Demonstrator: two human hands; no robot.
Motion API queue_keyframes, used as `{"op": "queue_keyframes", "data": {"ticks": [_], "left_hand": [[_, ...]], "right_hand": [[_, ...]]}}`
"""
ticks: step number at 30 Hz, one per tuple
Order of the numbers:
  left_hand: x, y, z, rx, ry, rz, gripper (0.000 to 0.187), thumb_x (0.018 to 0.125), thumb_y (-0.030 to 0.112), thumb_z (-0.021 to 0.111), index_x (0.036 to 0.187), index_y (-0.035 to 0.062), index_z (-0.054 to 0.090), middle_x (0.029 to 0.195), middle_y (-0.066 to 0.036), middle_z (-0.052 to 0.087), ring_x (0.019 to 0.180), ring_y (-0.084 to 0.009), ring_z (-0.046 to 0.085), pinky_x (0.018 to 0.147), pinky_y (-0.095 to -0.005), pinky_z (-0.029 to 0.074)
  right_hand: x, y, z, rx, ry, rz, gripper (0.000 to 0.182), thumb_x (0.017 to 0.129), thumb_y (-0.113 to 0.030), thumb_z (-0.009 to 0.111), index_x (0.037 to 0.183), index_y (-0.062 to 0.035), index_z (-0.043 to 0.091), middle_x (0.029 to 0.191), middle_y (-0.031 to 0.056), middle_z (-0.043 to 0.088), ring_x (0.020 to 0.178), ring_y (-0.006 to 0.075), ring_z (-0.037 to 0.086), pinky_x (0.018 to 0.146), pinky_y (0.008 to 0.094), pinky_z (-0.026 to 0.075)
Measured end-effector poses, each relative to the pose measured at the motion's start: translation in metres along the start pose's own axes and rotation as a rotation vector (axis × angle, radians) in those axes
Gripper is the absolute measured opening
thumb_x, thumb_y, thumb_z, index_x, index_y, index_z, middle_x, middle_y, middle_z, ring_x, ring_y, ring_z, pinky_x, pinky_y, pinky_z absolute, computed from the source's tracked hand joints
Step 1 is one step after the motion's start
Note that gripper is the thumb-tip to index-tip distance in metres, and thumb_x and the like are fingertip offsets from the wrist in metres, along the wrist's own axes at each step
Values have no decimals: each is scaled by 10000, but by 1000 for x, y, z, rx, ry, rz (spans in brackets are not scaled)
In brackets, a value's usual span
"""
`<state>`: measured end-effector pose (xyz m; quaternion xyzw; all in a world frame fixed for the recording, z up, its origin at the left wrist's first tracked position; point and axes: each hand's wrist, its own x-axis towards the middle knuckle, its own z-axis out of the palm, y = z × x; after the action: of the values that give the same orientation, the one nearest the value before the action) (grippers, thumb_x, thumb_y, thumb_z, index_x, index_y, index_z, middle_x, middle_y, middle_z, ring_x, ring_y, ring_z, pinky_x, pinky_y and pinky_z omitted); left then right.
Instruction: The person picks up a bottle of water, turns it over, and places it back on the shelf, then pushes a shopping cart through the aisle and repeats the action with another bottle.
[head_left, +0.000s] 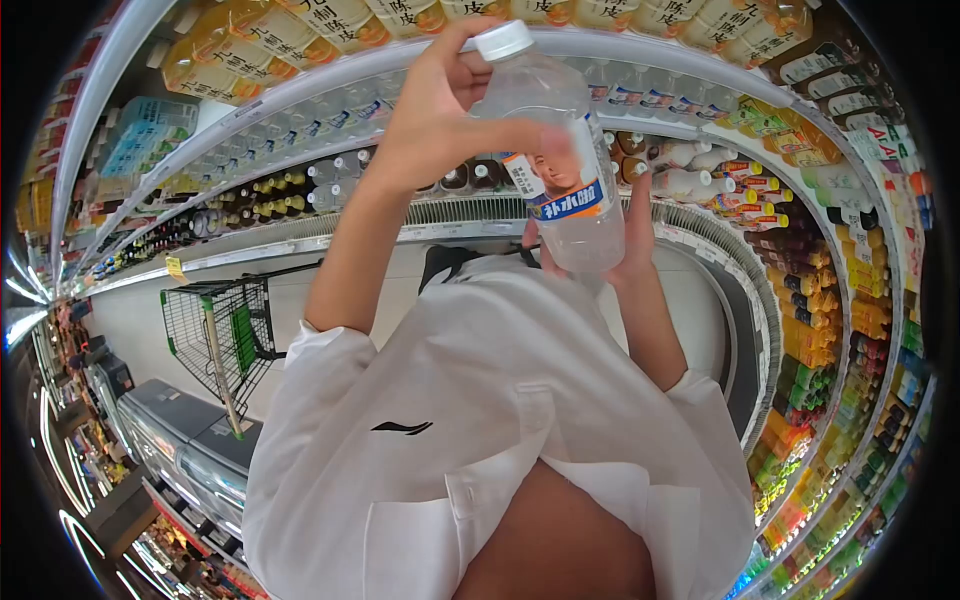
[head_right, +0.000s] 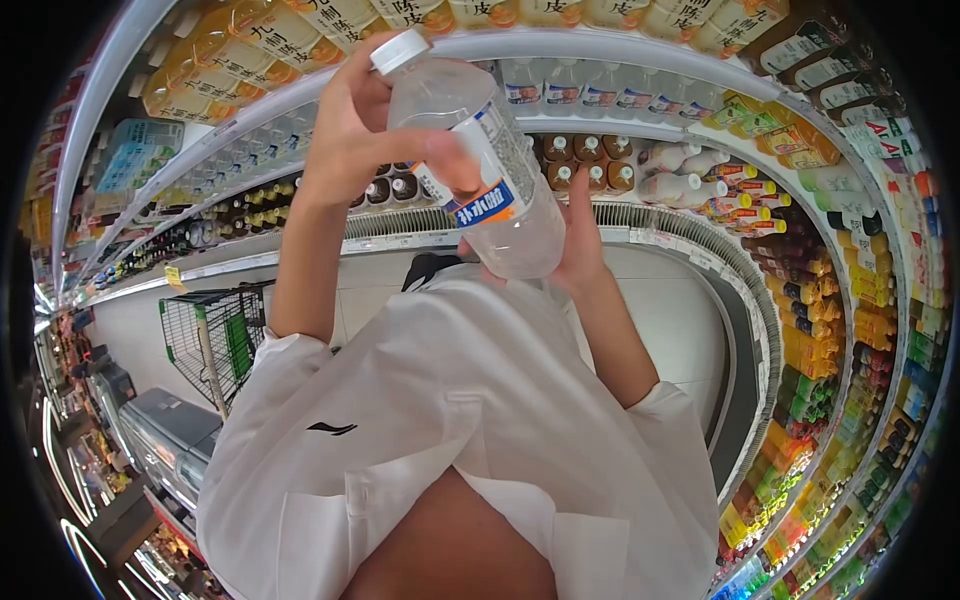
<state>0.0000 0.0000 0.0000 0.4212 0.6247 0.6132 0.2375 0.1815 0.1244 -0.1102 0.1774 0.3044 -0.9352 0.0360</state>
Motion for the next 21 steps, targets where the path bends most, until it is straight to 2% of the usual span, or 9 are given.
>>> {"op": "queue_keyframes", "data": {"ticks": [2,3,5,6,8,11,15,17,21], "left_hand": [[3,5,15,-135,76,-62,621,813,273,765,1292,-13,492,1144,-176,648,1104,-225,616,988,-345,455],[-1,7,20,-148,85,-54,621,813,273,765,1292,-13,492,1144,-176,648,1104,-225,616,988,-345,455],[-5,3,33,-178,356,-41,544,862,347,704,1205,-42,539,1155,-171,631,1113,-176,578,987,-310,422],[-6,-2,37,-179,474,-84,509,929,415,591,1152,-41,557,1123,-119,623,1072,-134,544,963,-282,397],[-14,12,37,-234,466,-102,495,949,430,543,1127,-31,561,1076,-88,610,1030,-123,526,940,-273,390],[-18,30,41,-308,463,-90,445,986,431,465,1036,-3,549,934,-20,555,896,-100,477,847,-240,376],[-23,33,38,-250,457,-40,437,981,425,480,1004,-8,533,920,-29,548,878,-102,456,832,-238,376],[-26,36,38,-264,457,-60,439,981,423,482,1005,-13,531,921,-36,555,879,-106,459,835,-241,381],[-27,38,41,-206,475,-43,453,973,411,501,1009,-40,518,919,-62,570,874,-120,472,815,-254,401]], "right_hand": [[-3,6,5,268,-543,-69,983,868,-819,194,1420,-28,381,1047,294,629,679,298,662,512,332,509],[-9,8,13,253,-538,-62,983,868,-819,194,1420,-28,381,1047,294,629,679,298,662,512,332,509],[-16,13,26,162,-402,-71,929,896,-783,204,1387,-20,403,982,286,632,607,262,631,449,318,459],[-21,14,39,162,-406,-67,929,896,-783,204,1387,-20,403,982,286,632,607,262,631,449,318,459],[-33,11,67,205,-194,-28,1054,850,-834,216,1307,97,403,818,225,598,440,184,509,377,267,410],[-45,5,80,121,-137,-18,1009,869,-806,213,1311,82,399,815,223,598,408,186,485,374,266,410],[-43,8,75,62,-179,-37,988,879,-790,201,1311,76,396,817,224,598,407,188,487,375,264,410],[-40,16,62,202,-414,-32,881,921,-746,208,1387,-23,395,982,270,639,571,222,618,476,309,483],[-38,24,62,208,-453,-64,876,923,-742,205,1381,-22,403,970,267,638,597,229,623,479,310,488]]}}
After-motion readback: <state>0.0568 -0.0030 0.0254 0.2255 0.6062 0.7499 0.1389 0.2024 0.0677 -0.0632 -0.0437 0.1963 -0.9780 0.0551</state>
